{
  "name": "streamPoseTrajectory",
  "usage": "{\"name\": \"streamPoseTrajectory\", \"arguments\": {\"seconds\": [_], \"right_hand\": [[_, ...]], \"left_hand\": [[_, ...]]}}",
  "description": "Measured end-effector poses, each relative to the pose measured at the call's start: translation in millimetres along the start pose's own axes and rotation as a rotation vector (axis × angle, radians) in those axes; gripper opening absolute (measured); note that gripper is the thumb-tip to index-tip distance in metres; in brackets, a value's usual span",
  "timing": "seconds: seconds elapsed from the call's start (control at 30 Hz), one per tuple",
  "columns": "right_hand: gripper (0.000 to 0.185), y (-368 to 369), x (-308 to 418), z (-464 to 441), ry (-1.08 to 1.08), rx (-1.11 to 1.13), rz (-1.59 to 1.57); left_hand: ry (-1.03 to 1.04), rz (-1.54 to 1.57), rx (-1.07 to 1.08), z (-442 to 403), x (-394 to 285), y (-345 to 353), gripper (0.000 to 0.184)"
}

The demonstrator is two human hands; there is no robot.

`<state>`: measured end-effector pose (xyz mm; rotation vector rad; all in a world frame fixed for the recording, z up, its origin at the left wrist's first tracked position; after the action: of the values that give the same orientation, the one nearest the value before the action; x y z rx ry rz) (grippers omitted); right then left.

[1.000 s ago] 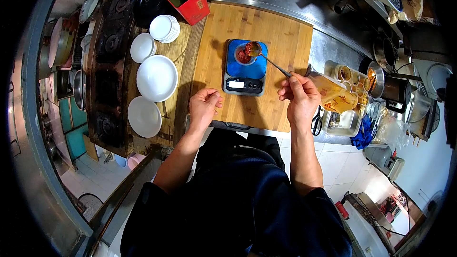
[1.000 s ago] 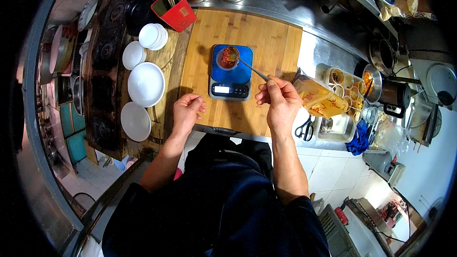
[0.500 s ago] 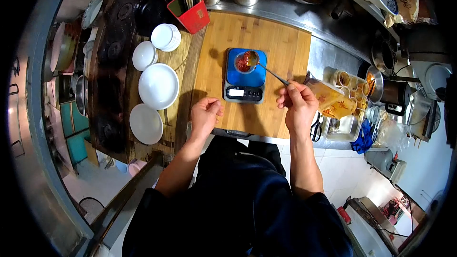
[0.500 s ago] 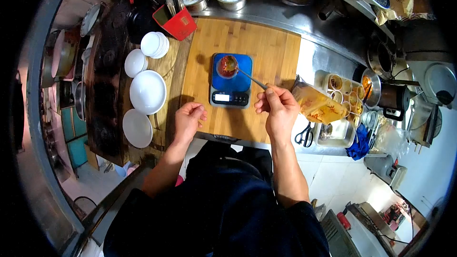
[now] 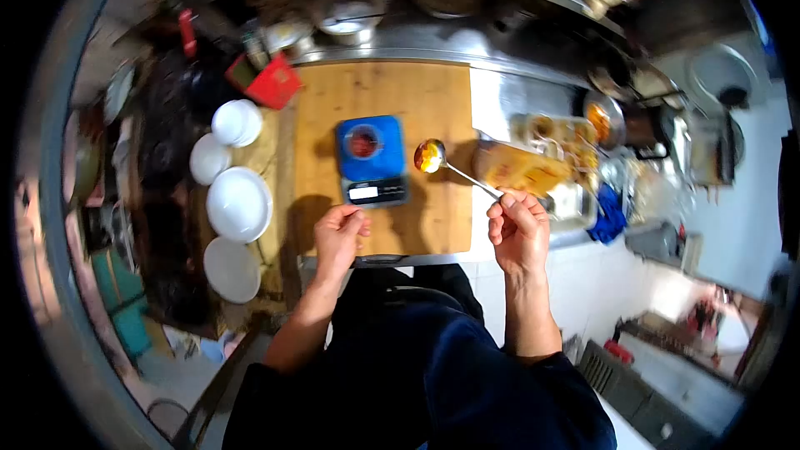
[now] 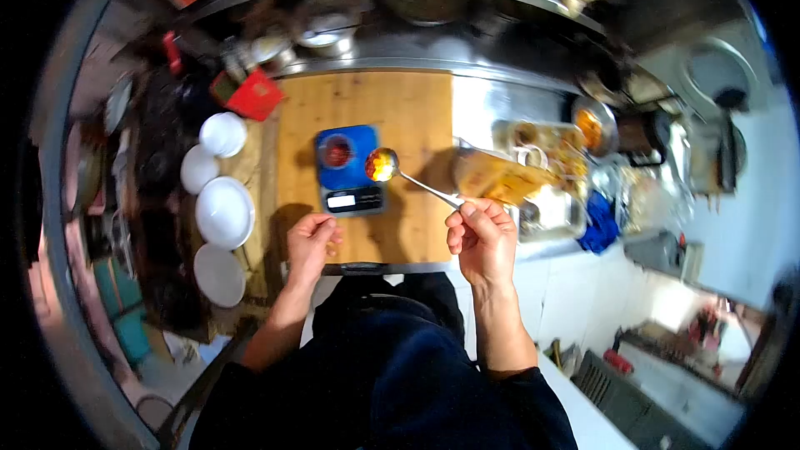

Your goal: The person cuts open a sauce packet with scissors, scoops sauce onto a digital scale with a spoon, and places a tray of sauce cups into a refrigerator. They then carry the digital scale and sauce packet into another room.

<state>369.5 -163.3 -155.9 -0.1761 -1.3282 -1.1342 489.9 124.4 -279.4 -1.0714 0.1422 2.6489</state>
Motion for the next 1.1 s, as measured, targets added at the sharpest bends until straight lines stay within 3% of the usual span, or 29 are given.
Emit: {"name": "streamPoseTrajectory", "arguments": {"seconds": [0.27,0.57,0.87,1.1], "right_hand": [[0.014,-114,125,58,-0.412,-0.240,0.437],[0.016,-112,97,6,-0.326,-0.209,0.825],[0.015,-116,85,-21,-0.227,-0.133,0.917],[0.016,-124,96,-17,-0.208,-0.109,0.782]], "left_hand": [[0.032,-0.151,0.247,13,-7,95,0.012],[0.084,-0.287,0.307,13,-37,195,0.017],[0.091,-0.273,0.287,2,-39,242,0.019],[0.089,-0.286,0.258,-1,-35,243,0.022]]}}
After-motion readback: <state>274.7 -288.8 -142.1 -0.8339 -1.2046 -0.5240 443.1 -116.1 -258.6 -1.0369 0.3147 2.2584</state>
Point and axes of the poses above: each hand's wrist, its own z-axis away from the middle knuckle, its own y-axis out of the palm, x = y × z, the point moved 5 cm from there along -z, towards the middle knuckle, and after that the axes turned 11 degrees about -y, right-handed, at the moved point
